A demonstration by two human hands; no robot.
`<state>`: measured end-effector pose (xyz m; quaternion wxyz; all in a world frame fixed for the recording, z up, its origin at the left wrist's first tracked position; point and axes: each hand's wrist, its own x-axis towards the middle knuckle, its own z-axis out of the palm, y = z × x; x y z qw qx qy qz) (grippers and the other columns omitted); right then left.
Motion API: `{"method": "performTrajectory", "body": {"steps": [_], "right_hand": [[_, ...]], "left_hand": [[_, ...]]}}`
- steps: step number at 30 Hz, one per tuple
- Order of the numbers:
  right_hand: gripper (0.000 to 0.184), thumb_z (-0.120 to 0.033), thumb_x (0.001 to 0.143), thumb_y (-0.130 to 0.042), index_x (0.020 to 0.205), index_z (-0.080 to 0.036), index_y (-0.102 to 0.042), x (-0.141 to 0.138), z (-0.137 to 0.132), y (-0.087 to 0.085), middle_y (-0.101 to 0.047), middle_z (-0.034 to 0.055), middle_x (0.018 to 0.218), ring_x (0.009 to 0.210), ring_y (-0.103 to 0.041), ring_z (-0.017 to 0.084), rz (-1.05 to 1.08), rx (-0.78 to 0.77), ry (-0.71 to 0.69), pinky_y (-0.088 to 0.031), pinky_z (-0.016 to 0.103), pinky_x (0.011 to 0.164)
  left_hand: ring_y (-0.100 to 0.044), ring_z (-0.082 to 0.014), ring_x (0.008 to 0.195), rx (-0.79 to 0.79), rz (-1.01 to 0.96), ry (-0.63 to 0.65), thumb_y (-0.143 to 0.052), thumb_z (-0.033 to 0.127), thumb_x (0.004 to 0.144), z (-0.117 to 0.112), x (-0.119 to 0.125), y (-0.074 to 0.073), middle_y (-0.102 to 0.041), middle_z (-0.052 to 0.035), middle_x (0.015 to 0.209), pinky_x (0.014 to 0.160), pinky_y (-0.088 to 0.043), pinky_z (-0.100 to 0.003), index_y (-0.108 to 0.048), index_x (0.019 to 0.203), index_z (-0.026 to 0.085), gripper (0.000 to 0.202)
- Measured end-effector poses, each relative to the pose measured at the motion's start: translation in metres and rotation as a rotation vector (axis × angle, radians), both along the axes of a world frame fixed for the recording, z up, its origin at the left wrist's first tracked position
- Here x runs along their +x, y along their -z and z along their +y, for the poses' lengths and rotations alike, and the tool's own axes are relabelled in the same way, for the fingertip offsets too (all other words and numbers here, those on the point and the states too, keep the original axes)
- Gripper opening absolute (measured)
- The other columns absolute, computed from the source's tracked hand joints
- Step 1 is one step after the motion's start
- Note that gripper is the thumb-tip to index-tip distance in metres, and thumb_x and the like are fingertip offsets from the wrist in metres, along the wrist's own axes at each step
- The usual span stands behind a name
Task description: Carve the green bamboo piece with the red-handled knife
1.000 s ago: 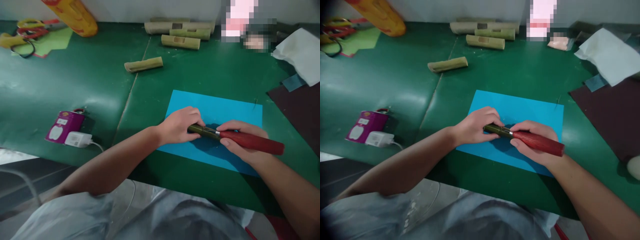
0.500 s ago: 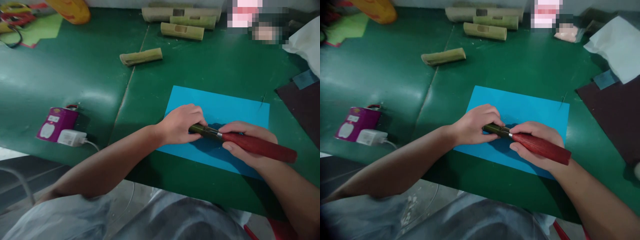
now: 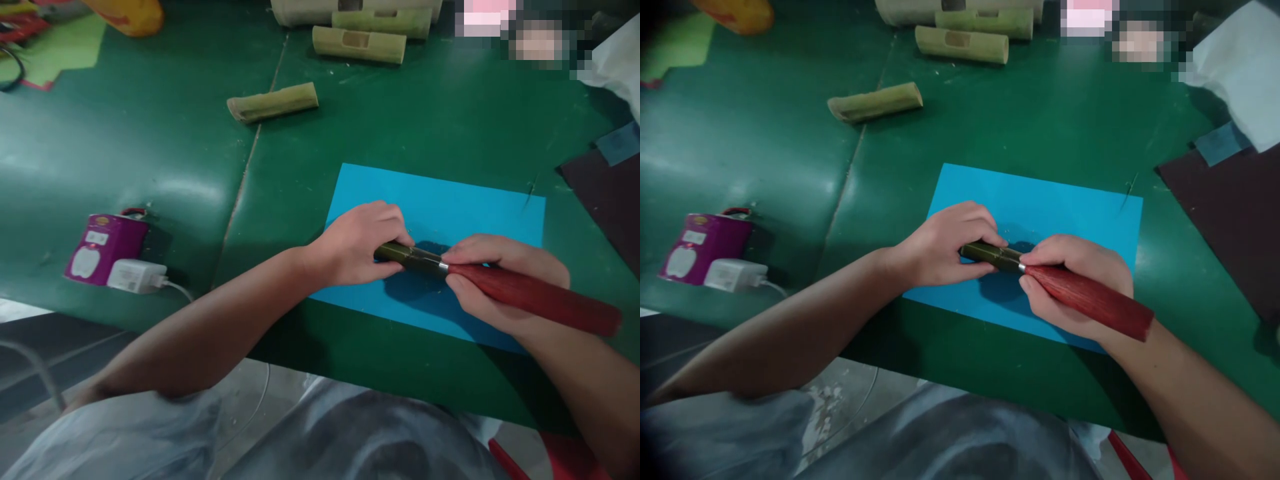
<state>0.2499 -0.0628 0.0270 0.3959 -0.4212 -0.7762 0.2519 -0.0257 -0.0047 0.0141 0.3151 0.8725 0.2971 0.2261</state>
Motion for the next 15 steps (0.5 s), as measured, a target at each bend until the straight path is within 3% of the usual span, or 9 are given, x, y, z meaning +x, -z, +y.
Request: {"method": "performTrajectory", "body": {"steps": [7,15], "right_hand": [[0.014,-0.025,0.098,-0.078,0.107,-0.035,-0.075,0.0008,-0.0005,-0.0084,-0.086,0.0009,0.096,0.084,-0.084,0.023,0.029,-0.018,-0.046,-0.071,0.036,0.074],[0.013,-0.036,0.101,-0.081,0.115,-0.033,-0.082,0.0054,-0.0002,-0.0012,-0.089,0.0019,0.105,0.084,-0.085,0.021,-0.016,-0.004,-0.049,-0.072,0.032,0.081]], "left_hand": [[-0.073,-0.0259,0.100,-0.004,-0.009,-0.016,-0.082,0.033,0.094,-0.0018,-0.0010,-0.0009,-0.079,-0.0063,0.107,0.089,-0.054,-0.039,-0.078,0.107,0.027,0.015],[-0.072,-0.0232,0.101,0.081,0.041,0.010,-0.077,0.029,0.098,-0.0038,-0.0018,-0.0032,-0.077,-0.0067,0.108,0.089,-0.053,-0.036,-0.075,0.110,0.021,0.015]]}}
